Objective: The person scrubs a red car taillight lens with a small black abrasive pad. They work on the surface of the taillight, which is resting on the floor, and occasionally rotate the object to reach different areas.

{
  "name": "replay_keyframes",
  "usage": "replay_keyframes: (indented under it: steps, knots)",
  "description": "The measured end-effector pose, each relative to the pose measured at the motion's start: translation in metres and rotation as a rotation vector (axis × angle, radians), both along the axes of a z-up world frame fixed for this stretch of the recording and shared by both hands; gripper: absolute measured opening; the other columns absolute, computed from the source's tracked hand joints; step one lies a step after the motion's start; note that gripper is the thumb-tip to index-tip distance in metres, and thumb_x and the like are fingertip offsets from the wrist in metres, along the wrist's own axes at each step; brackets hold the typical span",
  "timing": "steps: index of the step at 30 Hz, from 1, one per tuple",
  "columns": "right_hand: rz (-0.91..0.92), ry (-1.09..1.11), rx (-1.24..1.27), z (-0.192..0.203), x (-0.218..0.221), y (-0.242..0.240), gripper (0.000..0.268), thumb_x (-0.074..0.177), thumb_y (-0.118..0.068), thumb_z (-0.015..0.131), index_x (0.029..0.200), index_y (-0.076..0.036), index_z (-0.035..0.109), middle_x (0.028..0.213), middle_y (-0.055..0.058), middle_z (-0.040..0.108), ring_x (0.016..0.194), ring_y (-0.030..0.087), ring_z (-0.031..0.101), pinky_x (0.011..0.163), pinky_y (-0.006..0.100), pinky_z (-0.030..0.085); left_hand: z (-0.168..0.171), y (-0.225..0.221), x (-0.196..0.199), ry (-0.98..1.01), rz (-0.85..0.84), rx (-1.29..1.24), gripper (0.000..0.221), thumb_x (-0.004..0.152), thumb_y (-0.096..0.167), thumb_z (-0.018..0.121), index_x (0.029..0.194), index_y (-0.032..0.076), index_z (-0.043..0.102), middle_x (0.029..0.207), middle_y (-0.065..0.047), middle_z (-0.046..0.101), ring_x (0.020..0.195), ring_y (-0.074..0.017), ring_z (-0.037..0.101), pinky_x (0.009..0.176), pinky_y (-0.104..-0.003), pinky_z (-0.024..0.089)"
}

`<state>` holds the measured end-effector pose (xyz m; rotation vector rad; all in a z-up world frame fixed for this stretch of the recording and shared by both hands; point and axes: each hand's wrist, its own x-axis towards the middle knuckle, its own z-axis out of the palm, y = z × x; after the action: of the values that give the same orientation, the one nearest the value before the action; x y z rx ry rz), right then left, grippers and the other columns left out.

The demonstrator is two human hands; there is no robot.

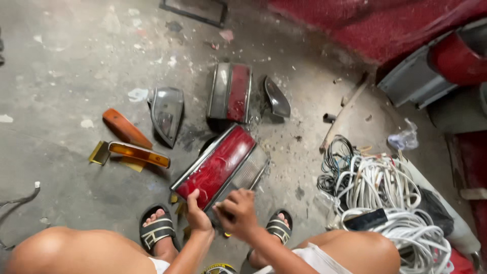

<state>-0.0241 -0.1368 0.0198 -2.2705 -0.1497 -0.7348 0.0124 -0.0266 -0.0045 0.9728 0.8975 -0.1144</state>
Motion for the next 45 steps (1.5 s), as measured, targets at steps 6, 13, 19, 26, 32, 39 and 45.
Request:
replay_keyframes:
  steps: [6, 13, 19, 26, 32, 39, 45]
  knots:
    - [-0.133, 0.112, -0.108, 0.004, -0.005, 0.006, 0.029, 0.085, -0.025, 0.079, 0.067, -0.019, 0.057, 0.069, 0.001, 0.052, 0.067, 0.027, 0.054, 0.07, 0.04, 0.038, 0.011, 0.007, 0.0, 0.043, 0.009, -0.069, 0.056, 0.078, 0.041, 0.08, 0.121, 0.007, 0.067, 0.106, -0.012, 0.065, 0.094, -0.0231, 0.062, 0.087, -0.039, 0.053]
    - [-0.06, 0.019, 0.007, 0.003, 0.023, -0.025, 0.03, 0.078, -0.009, 0.074, 0.059, -0.013, 0.052, 0.055, 0.007, 0.045, 0.052, 0.032, 0.044, 0.057, 0.041, 0.037, 0.017, 0.002, -0.001, 0.024, 0.02, -0.061, 0.054, 0.079, 0.036, 0.08, 0.123, 0.007, 0.067, 0.11, -0.011, 0.066, 0.097, -0.0223, 0.061, 0.088, -0.04, 0.052]
    - [-0.149, 0.16, -0.064, -0.001, 0.022, -0.046, 0.023, 0.09, -0.019, 0.075, 0.074, -0.015, 0.06, 0.069, 0.003, 0.049, 0.065, 0.03, 0.051, 0.067, 0.042, 0.038, 0.003, 0.004, -0.003, 0.071, 0.019, -0.023, 0.062, 0.076, 0.037, 0.081, 0.127, 0.006, 0.065, 0.115, -0.016, 0.066, 0.102, -0.0253, 0.062, 0.092, -0.041, 0.052]
    - [0.162, 0.043, 0.016, -0.006, 0.009, -0.016, 0.026, 0.088, -0.013, 0.07, 0.066, -0.021, 0.058, 0.064, -0.003, 0.05, 0.057, 0.022, 0.046, 0.065, 0.037, 0.039, 0.041, 0.002, 0.003, 0.079, 0.06, -0.077, 0.061, 0.074, 0.034, 0.081, 0.125, 0.005, 0.063, 0.112, -0.013, 0.063, 0.101, -0.0234, 0.059, 0.091, -0.038, 0.05]
    - [0.092, 0.137, -0.113, 0.003, -0.005, 0.011, 0.023, 0.084, -0.022, 0.082, 0.072, -0.018, 0.063, 0.069, 0.0, 0.05, 0.064, 0.024, 0.051, 0.073, 0.038, 0.039, 0.041, 0.001, -0.001, 0.079, 0.032, -0.048, 0.06, 0.076, 0.037, 0.079, 0.127, 0.009, 0.063, 0.115, -0.012, 0.065, 0.105, -0.0228, 0.059, 0.094, -0.037, 0.049]
    - [0.1, 0.069, -0.07, 0.016, -0.005, 0.024, 0.029, 0.085, -0.012, 0.076, 0.065, -0.015, 0.055, 0.066, 0.005, 0.046, 0.058, 0.029, 0.045, 0.064, 0.043, 0.038, -0.003, 0.0, -0.007, 0.043, -0.007, -0.055, 0.067, 0.076, 0.04, 0.081, 0.132, 0.008, 0.061, 0.121, -0.015, 0.064, 0.11, -0.0255, 0.059, 0.097, -0.041, 0.048]
    - [0.049, 0.111, -0.086, 0.023, -0.014, 0.029, 0.031, 0.087, -0.014, 0.077, 0.068, -0.013, 0.052, 0.069, 0.006, 0.048, 0.064, 0.031, 0.05, 0.068, 0.042, 0.038, 0.027, 0.007, -0.009, 0.059, -0.04, -0.083, 0.068, 0.077, 0.039, 0.08, 0.134, 0.009, 0.059, 0.124, -0.014, 0.063, 0.112, -0.0247, 0.059, 0.099, -0.041, 0.049]
